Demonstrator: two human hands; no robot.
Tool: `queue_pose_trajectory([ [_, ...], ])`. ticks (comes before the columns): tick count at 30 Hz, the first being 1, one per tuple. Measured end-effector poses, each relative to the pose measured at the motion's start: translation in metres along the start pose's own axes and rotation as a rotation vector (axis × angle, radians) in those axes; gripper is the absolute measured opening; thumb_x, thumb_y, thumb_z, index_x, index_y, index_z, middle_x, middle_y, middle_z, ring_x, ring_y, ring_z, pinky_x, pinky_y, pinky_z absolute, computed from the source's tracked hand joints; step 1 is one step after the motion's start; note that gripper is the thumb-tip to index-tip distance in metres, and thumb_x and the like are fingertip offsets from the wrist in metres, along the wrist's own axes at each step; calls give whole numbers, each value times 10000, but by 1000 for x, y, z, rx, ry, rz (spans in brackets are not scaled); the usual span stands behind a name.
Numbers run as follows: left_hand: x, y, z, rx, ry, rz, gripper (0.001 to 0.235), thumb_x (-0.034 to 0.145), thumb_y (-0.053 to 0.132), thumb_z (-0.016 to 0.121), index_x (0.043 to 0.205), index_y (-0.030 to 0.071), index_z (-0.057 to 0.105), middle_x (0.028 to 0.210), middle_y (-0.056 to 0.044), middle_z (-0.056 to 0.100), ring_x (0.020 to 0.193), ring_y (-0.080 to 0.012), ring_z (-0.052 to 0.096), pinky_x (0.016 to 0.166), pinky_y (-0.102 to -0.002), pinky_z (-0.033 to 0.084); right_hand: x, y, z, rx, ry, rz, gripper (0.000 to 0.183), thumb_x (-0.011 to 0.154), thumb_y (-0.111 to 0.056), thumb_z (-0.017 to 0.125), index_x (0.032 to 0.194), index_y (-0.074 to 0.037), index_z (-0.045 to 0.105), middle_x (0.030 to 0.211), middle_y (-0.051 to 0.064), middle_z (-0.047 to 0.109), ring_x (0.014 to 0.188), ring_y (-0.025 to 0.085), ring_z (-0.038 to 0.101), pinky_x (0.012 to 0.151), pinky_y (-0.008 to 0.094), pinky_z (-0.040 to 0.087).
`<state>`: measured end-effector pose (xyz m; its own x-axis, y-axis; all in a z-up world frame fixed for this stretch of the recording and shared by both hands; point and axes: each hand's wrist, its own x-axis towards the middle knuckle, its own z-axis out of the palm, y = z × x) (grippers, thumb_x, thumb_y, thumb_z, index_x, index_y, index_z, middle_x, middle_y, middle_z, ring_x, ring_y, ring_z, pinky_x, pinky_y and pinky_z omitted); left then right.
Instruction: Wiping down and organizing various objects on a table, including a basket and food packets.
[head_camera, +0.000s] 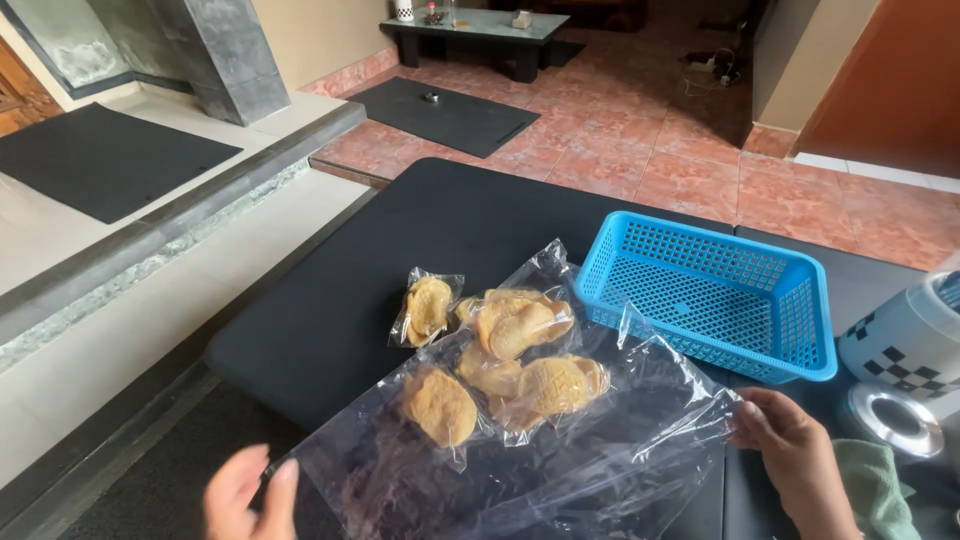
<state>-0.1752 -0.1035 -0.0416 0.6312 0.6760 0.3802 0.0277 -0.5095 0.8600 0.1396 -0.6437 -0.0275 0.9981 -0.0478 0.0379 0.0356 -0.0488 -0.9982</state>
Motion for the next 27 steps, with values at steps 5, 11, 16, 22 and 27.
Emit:
queue_pose_trajectory([
  [5, 122, 166, 132, -76, -267, 228, 346, 897, 229, 703, 1193, 53, 731, 1225, -104, 753, 1057, -177, 725, 763, -320, 559, -13, 2, 0, -162, -24, -37, 306, 980, -140, 619, 1229, 37, 626, 898, 171, 739, 753, 203, 700, 691, 357, 578],
  [11, 216, 158, 315, -34, -425, 471, 396, 1001, 284, 662, 1253, -21, 686, 1213, -189, 723, 1101, -288, 670, 919, -355, 523, -6, 46, -13, -175, -56, -12, 321, 945, -130, 637, 1227, 18, 596, 782, 192, 752, 660, 225, 720, 620, 356, 591],
  [16, 229, 183, 348, -157, -787, 168, 313, 971, 294, 660, 1037, 0, 746, 857, -74, 764, 782, -147, 703, 739, -306, 568, -12, 24, -9, -228, -37, 55, 331, 933, -140, 687, 1221, -12, 585, 740, 189, 764, 619, 235, 734, 597, 359, 593],
  [22, 257, 152, 354, -368, -745, 34, 212, 957, 187, 664, 859, 6, 715, 749, -56, 722, 680, -128, 662, 639, -277, 539, -18, 24, -33, -298, -103, 159, 345, 926, -127, 689, 1237, -60, 557, 673, 162, 711, 564, 218, 674, 545, 355, 550],
  [27, 253, 172, 314, -215, -617, 125, 314, 980, 279, 651, 880, -13, 714, 742, -75, 729, 681, -133, 676, 643, -273, 535, -18, 11, -36, -345, -162, 173, 310, 956, -113, 695, 1221, -44, 550, 634, 173, 648, 515, 221, 574, 492, 365, 471],
])
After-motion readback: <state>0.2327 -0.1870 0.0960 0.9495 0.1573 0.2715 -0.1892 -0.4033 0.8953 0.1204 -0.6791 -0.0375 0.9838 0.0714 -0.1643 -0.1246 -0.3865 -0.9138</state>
